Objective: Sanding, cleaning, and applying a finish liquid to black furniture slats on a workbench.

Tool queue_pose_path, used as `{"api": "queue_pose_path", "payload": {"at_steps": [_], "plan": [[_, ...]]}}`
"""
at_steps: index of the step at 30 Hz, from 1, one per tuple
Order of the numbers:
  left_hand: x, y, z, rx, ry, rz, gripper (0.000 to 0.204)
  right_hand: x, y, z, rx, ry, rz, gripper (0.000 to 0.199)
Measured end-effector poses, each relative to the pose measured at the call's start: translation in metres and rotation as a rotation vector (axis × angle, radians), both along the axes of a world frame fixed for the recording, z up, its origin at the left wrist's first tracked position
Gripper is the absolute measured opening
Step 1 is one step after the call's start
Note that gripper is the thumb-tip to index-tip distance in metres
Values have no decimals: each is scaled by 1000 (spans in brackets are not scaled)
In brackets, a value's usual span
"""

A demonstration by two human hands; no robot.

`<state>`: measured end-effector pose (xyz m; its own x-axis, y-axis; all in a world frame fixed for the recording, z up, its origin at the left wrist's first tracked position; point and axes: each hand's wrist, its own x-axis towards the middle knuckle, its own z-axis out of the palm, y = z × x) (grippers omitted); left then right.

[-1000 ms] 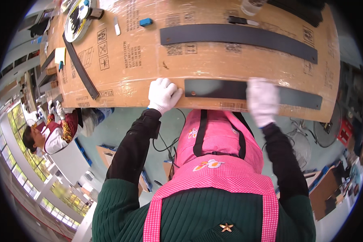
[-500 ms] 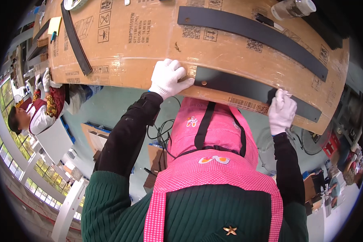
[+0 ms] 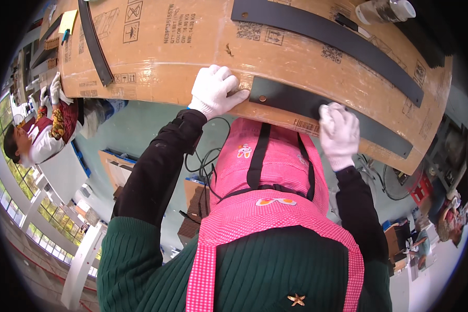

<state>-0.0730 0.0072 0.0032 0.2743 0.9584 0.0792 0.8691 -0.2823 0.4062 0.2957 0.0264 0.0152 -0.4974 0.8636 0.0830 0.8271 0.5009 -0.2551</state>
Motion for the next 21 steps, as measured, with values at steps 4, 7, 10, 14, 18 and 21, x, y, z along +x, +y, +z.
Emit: {"api": "queue_pose_path", "payload": {"at_steps": [4,7,10,14,18,21], "plan": [[3,0,-12,60,-9,0,34,-76,3,21,-143,83,125,15],[4,4,-10,123,3,-25,27,-160,6,22,-192,191,223,8],[0,4,-10,142,16,-11,20,-164,0,-1,-50,284,80,15],[2,0,-10,71,-2,27,20,-20,27,20,-6,-204,-12,11],[2,0,-11,73,19,18,22,158,22,10,92,-480,-613,10],[5,-2,-12,96,21,24,16,140,29,16,16,-535,-763,12]]}}
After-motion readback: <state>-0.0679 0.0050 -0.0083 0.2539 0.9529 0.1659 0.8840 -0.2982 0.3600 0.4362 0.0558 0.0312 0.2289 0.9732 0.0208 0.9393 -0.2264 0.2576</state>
